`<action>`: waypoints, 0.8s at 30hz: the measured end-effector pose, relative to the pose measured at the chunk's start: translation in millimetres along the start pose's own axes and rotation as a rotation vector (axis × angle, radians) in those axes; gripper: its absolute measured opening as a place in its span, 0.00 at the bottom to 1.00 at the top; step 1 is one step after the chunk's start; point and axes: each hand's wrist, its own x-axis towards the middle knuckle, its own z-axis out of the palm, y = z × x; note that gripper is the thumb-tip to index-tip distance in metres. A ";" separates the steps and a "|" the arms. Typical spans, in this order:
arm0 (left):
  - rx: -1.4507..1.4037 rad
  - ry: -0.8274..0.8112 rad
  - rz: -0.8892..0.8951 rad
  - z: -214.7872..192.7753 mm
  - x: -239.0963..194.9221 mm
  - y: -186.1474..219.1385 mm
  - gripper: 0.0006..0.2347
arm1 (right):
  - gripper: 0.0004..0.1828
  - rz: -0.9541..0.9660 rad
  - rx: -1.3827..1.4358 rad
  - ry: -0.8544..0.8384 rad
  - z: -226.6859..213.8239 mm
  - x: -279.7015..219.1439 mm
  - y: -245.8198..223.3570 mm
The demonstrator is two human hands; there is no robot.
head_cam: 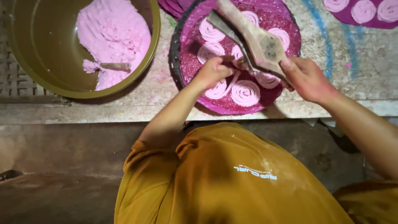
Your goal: The person scoops pink dough from a bowl and uses a wooden press to form spiral shapes on a glittery purple mat. The formed spirals are arranged in rows on the mat as the process continues.
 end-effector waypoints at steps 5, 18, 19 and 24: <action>0.228 0.185 0.084 -7.2 -7.5 4.9 0.20 | 0.33 -0.033 0.170 0.072 11.0 6.1 19.9; 1.042 0.330 0.592 -18.8 -52.0 34.3 0.08 | 0.39 -0.132 0.843 0.177 55.1 -52.1 66.2; 1.054 0.335 0.624 -19.5 -54.7 33.9 0.08 | 0.40 -0.134 0.866 0.203 56.5 -57.3 68.9; 1.097 0.371 0.662 -20.7 -64.0 42.5 0.10 | 0.44 -0.094 0.910 0.313 58.3 -78.6 85.9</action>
